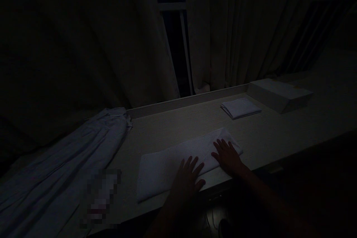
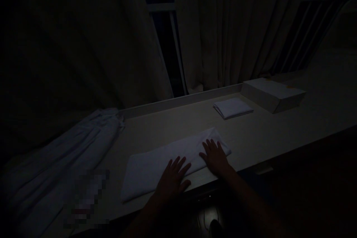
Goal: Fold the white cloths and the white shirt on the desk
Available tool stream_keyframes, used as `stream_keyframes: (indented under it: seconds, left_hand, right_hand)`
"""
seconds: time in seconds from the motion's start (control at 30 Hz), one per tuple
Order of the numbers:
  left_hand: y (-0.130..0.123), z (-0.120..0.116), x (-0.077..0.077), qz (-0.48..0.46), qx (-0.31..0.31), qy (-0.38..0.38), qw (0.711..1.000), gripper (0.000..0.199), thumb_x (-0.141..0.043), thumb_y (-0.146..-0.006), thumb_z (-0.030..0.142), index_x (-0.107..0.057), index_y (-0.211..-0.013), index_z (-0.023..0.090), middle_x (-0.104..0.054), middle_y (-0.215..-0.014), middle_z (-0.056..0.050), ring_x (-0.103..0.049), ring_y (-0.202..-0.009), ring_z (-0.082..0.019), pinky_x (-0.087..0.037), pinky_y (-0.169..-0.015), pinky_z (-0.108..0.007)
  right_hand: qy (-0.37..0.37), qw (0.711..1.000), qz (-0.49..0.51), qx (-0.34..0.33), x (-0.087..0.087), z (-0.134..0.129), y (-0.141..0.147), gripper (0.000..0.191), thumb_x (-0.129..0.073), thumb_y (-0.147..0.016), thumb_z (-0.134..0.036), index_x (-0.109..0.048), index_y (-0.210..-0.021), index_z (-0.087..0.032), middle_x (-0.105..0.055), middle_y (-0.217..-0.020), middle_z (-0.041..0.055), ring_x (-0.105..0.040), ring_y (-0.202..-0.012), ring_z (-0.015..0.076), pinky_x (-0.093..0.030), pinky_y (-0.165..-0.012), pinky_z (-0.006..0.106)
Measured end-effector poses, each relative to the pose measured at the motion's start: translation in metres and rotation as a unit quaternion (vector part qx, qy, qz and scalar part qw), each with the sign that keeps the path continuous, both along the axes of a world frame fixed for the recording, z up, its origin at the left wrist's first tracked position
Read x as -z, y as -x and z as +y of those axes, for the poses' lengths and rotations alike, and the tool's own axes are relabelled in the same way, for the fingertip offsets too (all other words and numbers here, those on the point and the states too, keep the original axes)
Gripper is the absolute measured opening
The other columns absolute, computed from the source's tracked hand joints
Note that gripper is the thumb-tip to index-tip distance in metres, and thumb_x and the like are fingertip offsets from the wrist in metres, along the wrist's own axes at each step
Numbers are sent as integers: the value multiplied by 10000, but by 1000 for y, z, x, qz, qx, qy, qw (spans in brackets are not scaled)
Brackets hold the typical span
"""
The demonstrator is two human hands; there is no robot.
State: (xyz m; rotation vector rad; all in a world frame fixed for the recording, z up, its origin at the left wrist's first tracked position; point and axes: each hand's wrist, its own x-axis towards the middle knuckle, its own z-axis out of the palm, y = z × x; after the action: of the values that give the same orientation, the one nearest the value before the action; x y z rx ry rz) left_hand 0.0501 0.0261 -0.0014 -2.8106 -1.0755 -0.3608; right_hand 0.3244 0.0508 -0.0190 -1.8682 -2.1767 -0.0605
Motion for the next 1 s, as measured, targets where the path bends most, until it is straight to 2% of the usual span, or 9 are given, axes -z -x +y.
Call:
stream_keyframes:
  seconds: [0.17,0.3,0.5,0.6,0.67,0.73,0.83,0.9,1.0]
  left_hand:
    - [0,-1,0,3,-6,7,1000,622,-449,-922,522,-274,-1493,348,-233,-1590,-24,-196,-1460,-285,-236,-1148,-542]
    - [0,-2,-2,-6,-10,8,1000,625,-455,-919,520,-277,-1492,348,-238,-1589,-21,-199,-1459,-287,-238,-1149,-537]
    - [-2,0,1,-1,-17,7,1000,650,-489,-905,509,-264,-1496,356,-243,-1588,-20,-218,-1451,-306,-255,-1134,-550]
    - [0,0,7,-1,-16,-3,1000,628,-470,-917,500,-268,-1494,355,-264,-1581,-21,-236,-1444,-304,-263,-1128,-553]
    - [2,-1,11,-4,-9,-15,1000,612,-460,-924,489,-277,-1491,351,-279,-1576,-21,-245,-1440,-301,-272,-1124,-549]
    - [5,-2,14,-8,-5,-26,1000,610,-464,-925,476,-279,-1491,346,-282,-1574,-23,-248,-1439,-298,-283,-1120,-541]
    - [7,-4,16,-7,-5,-30,1000,611,-472,-923,466,-280,-1491,346,-273,-1578,-20,-250,-1439,-295,-295,-1117,-534]
    - [7,-4,16,-7,-4,-28,1000,609,-478,-920,462,-289,-1488,347,-268,-1580,-18,-248,-1440,-295,-293,-1120,-532]
    - [7,-5,13,-12,-2,-25,1000,606,-482,-919,457,-301,-1485,343,-262,-1581,-16,-241,-1443,-295,-285,-1128,-528]
  right_hand:
    - [29,999,-1,36,4,42,-14,684,-265,-951,-624,-401,-1457,-184,-349,-1525,130,-213,-1439,316,-123,-1149,523]
    - [28,997,25,73,12,60,-22,751,-220,-940,-661,-359,-1476,-154,-299,-1547,146,-177,-1450,305,-116,-1150,522]
    - [13,990,62,128,23,59,-21,907,-256,-893,-726,-313,-1478,-35,-228,-1554,222,-139,-1451,343,-97,-1161,491]
    - [4,989,83,123,24,52,-21,904,-308,-891,-707,-294,-1482,-24,-225,-1555,224,-159,-1446,345,-105,-1162,490]
    - [-16,983,121,134,23,49,-24,856,-339,-901,-664,-298,-1483,-38,-217,-1563,207,-201,-1439,324,-161,-1158,460]
    - [-38,964,187,184,20,48,-32,764,-343,-921,-591,-344,-1461,-51,-273,-1546,193,-280,-1414,288,-247,-1136,413]
    - [-43,926,262,269,11,53,-51,634,-352,-932,-488,-459,-1378,-51,-490,-1394,209,-478,-1277,272,-376,-1051,384]
    - [-20,917,275,288,4,60,-65,549,-407,-921,-463,-568,-1266,-69,-622,-1212,203,-600,-1107,278,-456,-949,383]
    - [21,916,280,285,-4,73,-77,384,-537,-890,-458,-680,-1041,-134,-694,-997,146,-660,-910,253,-514,-814,362]
